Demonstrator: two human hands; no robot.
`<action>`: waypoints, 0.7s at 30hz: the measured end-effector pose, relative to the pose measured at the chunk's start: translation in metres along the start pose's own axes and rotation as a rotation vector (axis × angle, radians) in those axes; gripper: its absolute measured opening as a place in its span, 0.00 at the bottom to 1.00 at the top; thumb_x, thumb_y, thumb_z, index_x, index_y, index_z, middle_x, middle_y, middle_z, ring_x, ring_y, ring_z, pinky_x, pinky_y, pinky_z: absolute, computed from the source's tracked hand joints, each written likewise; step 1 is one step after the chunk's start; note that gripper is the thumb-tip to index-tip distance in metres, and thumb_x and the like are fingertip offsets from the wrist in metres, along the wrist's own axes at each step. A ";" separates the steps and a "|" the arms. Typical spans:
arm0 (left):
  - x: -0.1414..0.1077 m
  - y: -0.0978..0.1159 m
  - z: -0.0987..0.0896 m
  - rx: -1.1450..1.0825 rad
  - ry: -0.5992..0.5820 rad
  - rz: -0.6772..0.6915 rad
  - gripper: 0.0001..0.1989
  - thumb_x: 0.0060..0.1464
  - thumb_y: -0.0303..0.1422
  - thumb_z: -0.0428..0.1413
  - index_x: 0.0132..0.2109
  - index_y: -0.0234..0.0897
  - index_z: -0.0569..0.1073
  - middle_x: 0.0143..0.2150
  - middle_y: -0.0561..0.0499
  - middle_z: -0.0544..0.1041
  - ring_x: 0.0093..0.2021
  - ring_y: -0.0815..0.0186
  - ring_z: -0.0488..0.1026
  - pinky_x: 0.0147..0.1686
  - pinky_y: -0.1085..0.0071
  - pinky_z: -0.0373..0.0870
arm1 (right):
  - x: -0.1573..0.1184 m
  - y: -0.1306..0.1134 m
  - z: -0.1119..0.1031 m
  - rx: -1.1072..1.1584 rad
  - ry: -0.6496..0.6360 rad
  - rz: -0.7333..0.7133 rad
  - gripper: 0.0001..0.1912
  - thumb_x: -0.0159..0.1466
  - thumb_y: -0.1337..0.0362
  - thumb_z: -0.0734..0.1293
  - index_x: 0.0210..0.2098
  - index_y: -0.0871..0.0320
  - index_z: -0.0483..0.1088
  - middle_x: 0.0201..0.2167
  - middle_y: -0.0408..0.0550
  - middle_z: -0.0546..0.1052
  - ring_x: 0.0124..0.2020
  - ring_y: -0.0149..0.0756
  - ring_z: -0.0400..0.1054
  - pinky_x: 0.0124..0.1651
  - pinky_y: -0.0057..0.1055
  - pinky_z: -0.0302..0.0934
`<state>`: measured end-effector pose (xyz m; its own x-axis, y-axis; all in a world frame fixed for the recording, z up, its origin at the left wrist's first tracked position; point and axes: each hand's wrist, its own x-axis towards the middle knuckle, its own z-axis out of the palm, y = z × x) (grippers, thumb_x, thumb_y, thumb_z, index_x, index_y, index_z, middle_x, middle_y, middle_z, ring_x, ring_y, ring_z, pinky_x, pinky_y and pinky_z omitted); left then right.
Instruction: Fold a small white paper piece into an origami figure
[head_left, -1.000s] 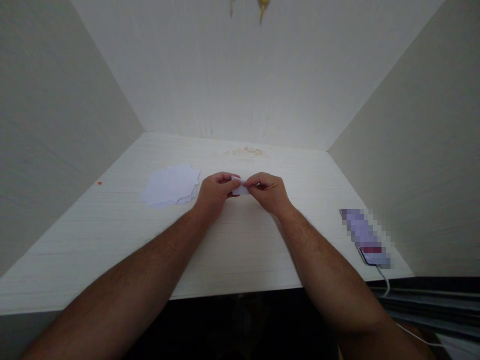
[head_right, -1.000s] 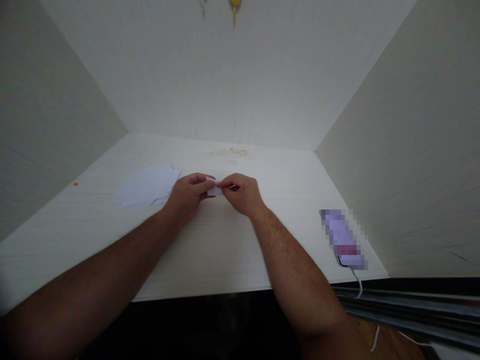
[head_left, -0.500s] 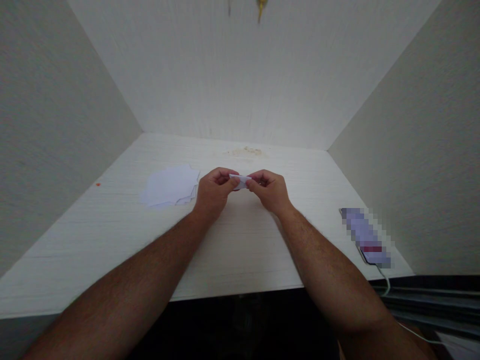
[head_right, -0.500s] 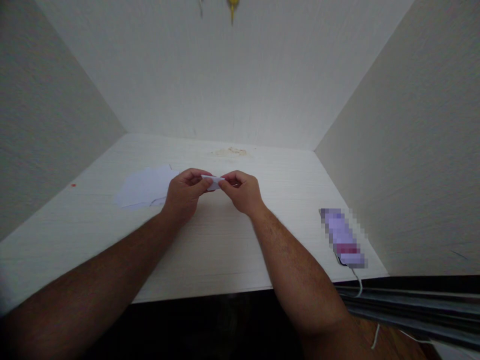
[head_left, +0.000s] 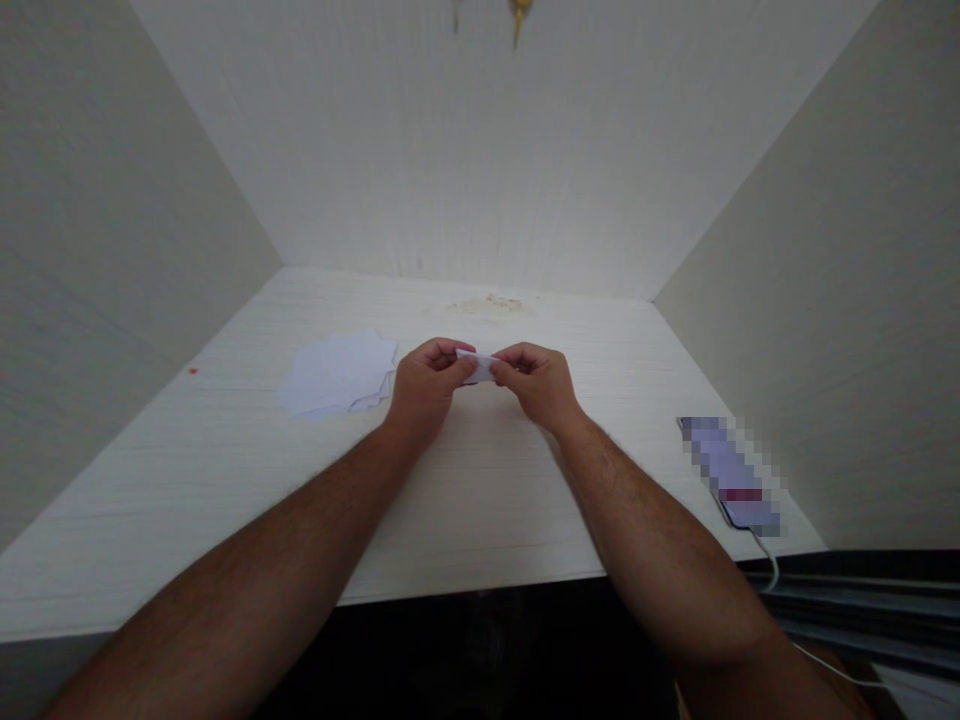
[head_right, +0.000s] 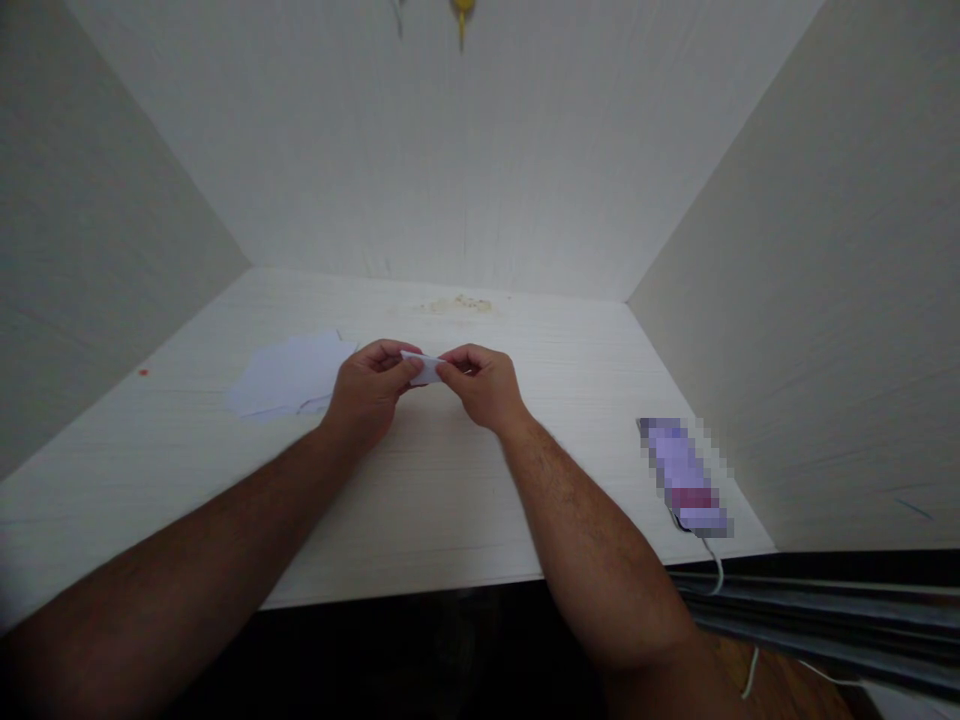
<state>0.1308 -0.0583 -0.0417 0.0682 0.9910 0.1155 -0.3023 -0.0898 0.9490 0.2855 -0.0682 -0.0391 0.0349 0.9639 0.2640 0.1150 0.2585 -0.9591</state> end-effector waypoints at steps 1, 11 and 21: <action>0.000 0.000 0.000 -0.001 0.001 -0.003 0.11 0.41 0.32 0.65 0.35 0.35 0.75 0.28 0.53 0.76 0.30 0.70 0.73 0.35 0.71 0.72 | 0.000 0.000 0.000 0.007 0.000 0.005 0.08 0.52 0.59 0.73 0.27 0.58 0.74 0.22 0.42 0.76 0.22 0.27 0.66 0.26 0.27 0.59; -0.003 -0.001 0.000 0.072 -0.054 -0.033 0.11 0.41 0.35 0.66 0.32 0.35 0.75 0.29 0.51 0.77 0.30 0.69 0.73 0.32 0.71 0.71 | -0.001 -0.001 0.001 0.074 0.003 0.027 0.09 0.50 0.59 0.74 0.27 0.57 0.75 0.24 0.43 0.77 0.24 0.28 0.68 0.29 0.28 0.63; -0.003 0.003 0.000 0.229 -0.064 -0.001 0.08 0.44 0.35 0.65 0.29 0.35 0.75 0.27 0.51 0.77 0.26 0.69 0.71 0.30 0.71 0.71 | -0.001 0.001 0.000 -0.049 -0.013 0.011 0.10 0.53 0.58 0.72 0.27 0.58 0.74 0.22 0.42 0.76 0.22 0.28 0.67 0.27 0.27 0.62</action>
<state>0.1299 -0.0612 -0.0387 0.1305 0.9834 0.1263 -0.0789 -0.1167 0.9900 0.2851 -0.0691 -0.0401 0.0237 0.9674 0.2521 0.1633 0.2450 -0.9557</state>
